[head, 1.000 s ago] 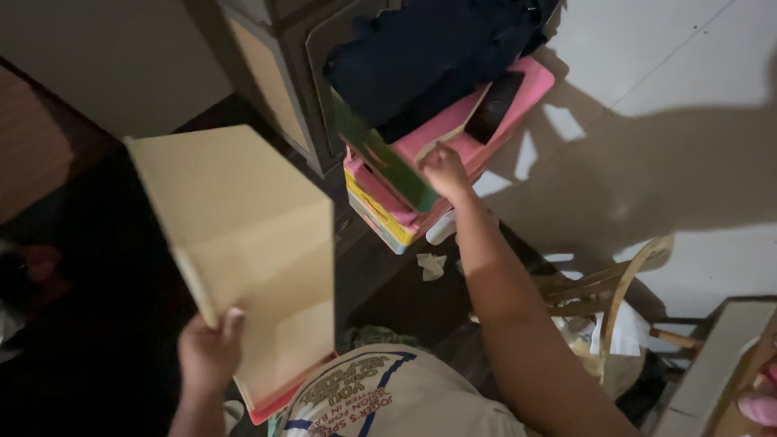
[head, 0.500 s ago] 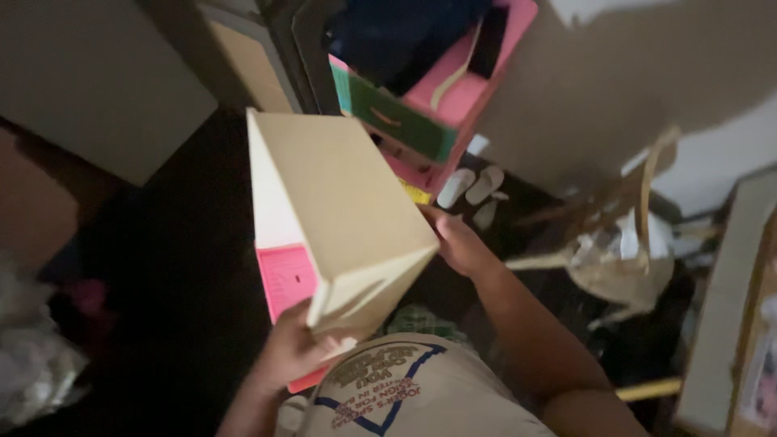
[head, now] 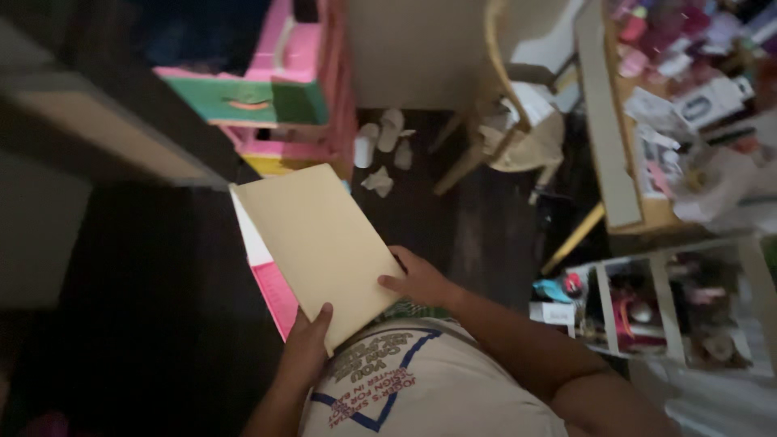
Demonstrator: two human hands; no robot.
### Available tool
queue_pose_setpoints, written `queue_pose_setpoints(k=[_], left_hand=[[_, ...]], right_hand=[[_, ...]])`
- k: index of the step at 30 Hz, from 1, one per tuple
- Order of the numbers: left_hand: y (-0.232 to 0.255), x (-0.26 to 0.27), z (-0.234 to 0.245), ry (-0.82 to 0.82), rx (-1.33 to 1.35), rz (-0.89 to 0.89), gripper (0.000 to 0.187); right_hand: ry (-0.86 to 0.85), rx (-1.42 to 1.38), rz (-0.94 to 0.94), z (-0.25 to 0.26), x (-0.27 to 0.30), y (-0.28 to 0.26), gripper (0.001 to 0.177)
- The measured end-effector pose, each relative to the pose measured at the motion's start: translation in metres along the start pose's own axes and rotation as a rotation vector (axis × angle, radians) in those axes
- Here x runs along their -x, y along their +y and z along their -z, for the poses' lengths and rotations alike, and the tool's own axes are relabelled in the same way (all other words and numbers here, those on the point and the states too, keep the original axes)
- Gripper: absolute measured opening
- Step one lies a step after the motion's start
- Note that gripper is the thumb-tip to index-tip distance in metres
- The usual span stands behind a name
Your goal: The person removes folded clothes from a pink plastic drawer, places them on top of the drawer unit, and then uses a brush to sweep the inside of the empty drawer. The drawer is then reinserted into the unit.
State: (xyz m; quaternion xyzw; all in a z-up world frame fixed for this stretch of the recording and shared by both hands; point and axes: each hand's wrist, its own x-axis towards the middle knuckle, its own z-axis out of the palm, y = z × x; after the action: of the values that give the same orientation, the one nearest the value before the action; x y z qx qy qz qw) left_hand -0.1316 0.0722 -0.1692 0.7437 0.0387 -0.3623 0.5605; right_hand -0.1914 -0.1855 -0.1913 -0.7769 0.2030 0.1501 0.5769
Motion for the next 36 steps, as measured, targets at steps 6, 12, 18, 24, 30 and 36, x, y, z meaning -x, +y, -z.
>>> queue_pose_setpoints(k=[6,12,18,24,30,36], left_hand=[[0.018,-0.01,-0.049,-0.011,-0.136,-0.012,0.052],[0.014,-0.044,-0.131,-0.033,0.317,0.096,0.046],[0.012,-0.072,-0.197,0.093,-0.148,0.005,0.037],[0.005,-0.1,-0.233,0.079,-0.213,-0.091,0.038],[-0.006,-0.122,-0.239,0.064,-0.187,0.058,0.038],[0.009,-0.149,-0.22,0.061,-0.383,0.121,0.042]], right_hand=[[0.124,-0.06,-0.113,0.045,0.019,0.052,0.052],[0.087,-0.181,-0.028,0.113,0.029,0.107,0.049],[0.0,-0.384,-0.084,0.195,0.033,0.163,0.039],[0.034,-0.137,-0.057,0.24,0.026,0.187,0.033],[0.1,-0.078,-0.043,0.246,0.019,0.177,0.035],[0.168,-0.121,-0.106,0.233,0.015,0.149,0.038]])
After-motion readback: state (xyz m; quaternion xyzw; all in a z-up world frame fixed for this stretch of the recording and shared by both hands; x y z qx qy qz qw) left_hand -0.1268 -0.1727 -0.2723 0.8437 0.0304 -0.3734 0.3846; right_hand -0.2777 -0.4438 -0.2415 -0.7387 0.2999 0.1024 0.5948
